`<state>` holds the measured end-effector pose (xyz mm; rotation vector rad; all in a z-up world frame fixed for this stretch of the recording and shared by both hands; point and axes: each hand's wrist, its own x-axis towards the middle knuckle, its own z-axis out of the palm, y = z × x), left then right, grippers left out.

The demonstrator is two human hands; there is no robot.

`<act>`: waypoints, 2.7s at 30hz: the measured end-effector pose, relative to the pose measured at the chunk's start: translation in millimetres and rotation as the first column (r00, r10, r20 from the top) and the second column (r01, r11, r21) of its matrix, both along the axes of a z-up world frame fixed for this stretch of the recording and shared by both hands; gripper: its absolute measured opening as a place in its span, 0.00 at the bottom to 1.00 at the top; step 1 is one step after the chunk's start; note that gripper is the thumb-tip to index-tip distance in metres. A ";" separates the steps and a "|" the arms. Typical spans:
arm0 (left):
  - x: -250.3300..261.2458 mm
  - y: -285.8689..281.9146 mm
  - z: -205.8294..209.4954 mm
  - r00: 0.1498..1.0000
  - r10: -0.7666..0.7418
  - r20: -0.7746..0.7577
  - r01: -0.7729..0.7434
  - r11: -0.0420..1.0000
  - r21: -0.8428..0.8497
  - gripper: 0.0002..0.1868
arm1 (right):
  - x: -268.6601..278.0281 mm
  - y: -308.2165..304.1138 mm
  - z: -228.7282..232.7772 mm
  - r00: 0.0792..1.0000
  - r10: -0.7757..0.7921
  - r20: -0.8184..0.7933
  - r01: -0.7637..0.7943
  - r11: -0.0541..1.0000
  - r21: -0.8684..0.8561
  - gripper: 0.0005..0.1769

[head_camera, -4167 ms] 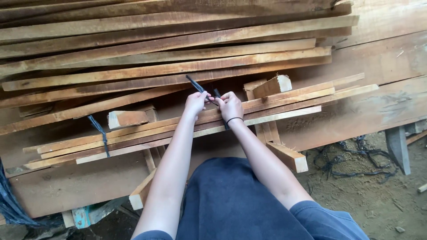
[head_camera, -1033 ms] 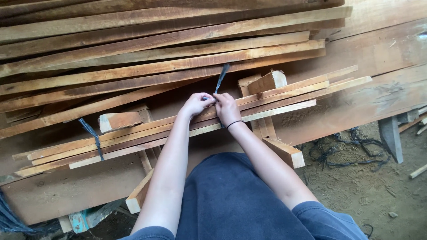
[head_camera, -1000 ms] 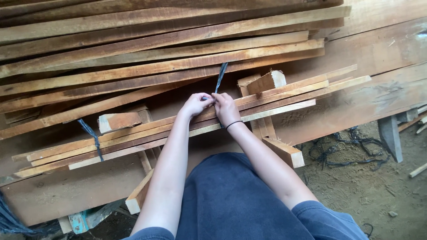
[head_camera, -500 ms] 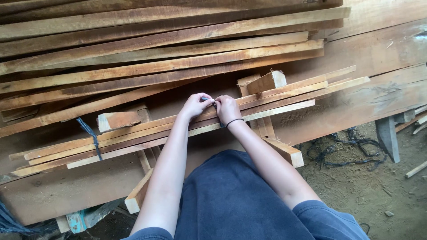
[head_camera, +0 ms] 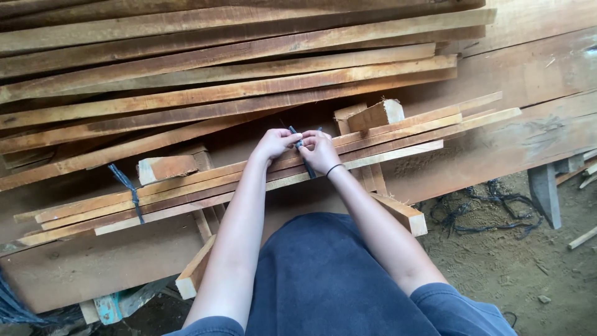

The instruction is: Organizing small wood planks into neat stacks and securing them with ties.

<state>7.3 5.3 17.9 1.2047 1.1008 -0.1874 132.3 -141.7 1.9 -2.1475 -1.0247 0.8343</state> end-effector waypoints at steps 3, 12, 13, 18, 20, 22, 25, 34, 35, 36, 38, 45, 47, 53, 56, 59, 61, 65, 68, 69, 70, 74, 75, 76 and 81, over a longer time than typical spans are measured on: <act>2.7 0.3 -10.5 1.000 0.013 0.002 -0.013 0.999 -0.029 0.13 | -15.4 3.4 24.6 0.991 -0.086 0.098 0.073 0.990 0.124 0.01; -0.7 6.1 -30.0 0.999 0.037 0.012 -0.036 0.996 -0.078 0.13 | -20.1 2.4 71.6 0.791 -0.030 0.611 -0.180 0.944 0.278 0.15; 0.4 7.2 -30.9 0.999 0.043 0.011 -0.042 0.996 -0.074 0.13 | -18.7 4.2 70.8 0.792 -0.028 0.610 -0.185 0.941 0.283 0.15; 5.1 2.4 -25.7 0.992 0.118 0.035 -0.114 0.988 -0.101 0.13 | -19.3 4.9 72.8 0.822 -0.025 0.569 -0.222 0.906 0.360 0.08; 7.1 1.8 -34.0 0.993 0.118 0.030 -0.116 0.990 -0.076 0.12 | -18.4 3.7 68.2 0.835 -0.013 0.551 -0.237 0.894 0.381 0.07; 11.3 -2.8 -48.4 0.993 0.113 0.030 -0.111 0.992 -0.055 0.12 | -17.0 -1.0 66.4 0.844 -0.004 0.536 -0.248 0.883 0.398 0.06; 16.6 -1.6 -55.3 0.986 -0.108 -0.124 0.143 0.938 0.317 0.14 | -17.5 -7.0 65.8 0.879 0.051 0.475 -0.266 0.878 0.398 0.02; 34.7 4.9 -47.9 0.954 -0.116 -0.278 0.245 0.835 0.493 0.13 | -7.8 -19.5 71.5 0.920 0.146 0.363 -0.302 0.856 0.420 0.04; 31.9 2.9 -40.2 0.958 -0.096 -0.271 0.215 0.864 0.456 0.12 | -9.8 -20.2 73.1 0.923 0.140 0.359 -0.295 0.856 0.423 0.04; 28.3 0.9 -32.9 0.961 -0.074 -0.265 0.184 0.890 0.417 0.12 | -12.7 -20.9 74.3 0.925 0.135 0.356 -0.289 0.857 0.427 0.04; 25.8 0.7 -32.4 0.961 -0.058 -0.269 0.171 0.892 0.419 0.13 | -14.7 -21.6 72.4 0.927 0.138 0.349 -0.288 0.857 0.427 0.04; 16.7 2.3 -23.1 0.972 -0.010 -0.235 0.116 0.891 0.440 0.13 | -15.1 -21.6 64.8 0.938 0.127 0.322 -0.261 0.870 0.418 0.06; 7.6 9.1 -26.8 0.987 -0.014 -0.162 0.084 0.895 0.439 0.15 | -14.6 -22.7 65.0 0.961 0.106 0.256 -0.212 0.876 0.434 0.10; -56.8 48.0 -4.0 0.978 -0.045 -0.202 0.129 0.896 0.425 0.20 | 13.9 2.2 60.3 0.934 -0.059 0.352 -0.035 0.966 0.255 0.08; -91.1 49.4 1.7 0.901 -0.134 -0.412 0.313 0.858 0.407 0.20 | 27.0 19.2 53.8 0.940 0.043 0.340 -0.013 0.996 -0.090 0.18; -88.9 48.9 28.5 0.792 -0.267 -0.549 0.469 0.842 0.266 0.27 | 30.9 46.7 88.0 0.962 0.230 0.147 -0.125 0.850 -0.511 0.35; -87.9 52.2 12.7 0.710 -0.372 -0.598 0.552 0.821 0.145 0.34 | 28.8 58.5 113.6 0.947 0.318 0.035 -0.210 0.699 -0.684 0.44; -96.8 59.0 -33.0 0.639 -0.485 -0.597 0.601 0.799 -0.004 0.42 | 23.1 63.7 136.2 0.926 0.372 -0.066 -0.295 0.602 -0.742 0.59; -90.5 53.5 -2.9 0.631 -0.472 -0.616 0.599 0.801 0.000 0.43 | 21.6 55.4 132.7 0.930 0.366 -0.022 -0.262 0.622 -0.737 0.58; -92.6 48.8 11.6 0.628 -0.457 -0.631 0.588 0.809 -0.001 0.43 | 17.8 51.2 128.9 0.933 0.361 0.008 -0.239 0.634 -0.736 0.56; -90.8 45.8 28.9 0.629 -0.452 -0.633 0.584 0.812 0.002 0.43 | 17.9 50.1 124.3 0.931 0.365 0.009 -0.242 0.636 -0.733 0.56; -92.6 26.3 67.3 0.649 -0.418 -0.636 0.595 0.799 0.082 0.37 | 11.6 33.4 118.9 0.941 0.320 0.108 -0.164 0.712 -0.683 0.50; -95.5 19.4 69.1 0.662 -0.398 -0.635 0.592 0.797 0.119 0.36 | 8.6 25.9 120.4 0.939 0.310 0.145 -0.144 0.742 -0.655 0.47; -99.0 11.4 72.1 0.664 -0.393 -0.636 0.590 0.798 0.122 0.36 | 6.6 17.6 116.6 0.938 0.313 0.147 -0.146 0.744 -0.652 0.47; -113.2 -29.0 72.0 0.725 -0.226 -0.650 0.556 0.749 0.360 0.29 | -7.3 -22.5 102.9 0.903 0.231 0.362 -0.069 0.910 -0.409 0.32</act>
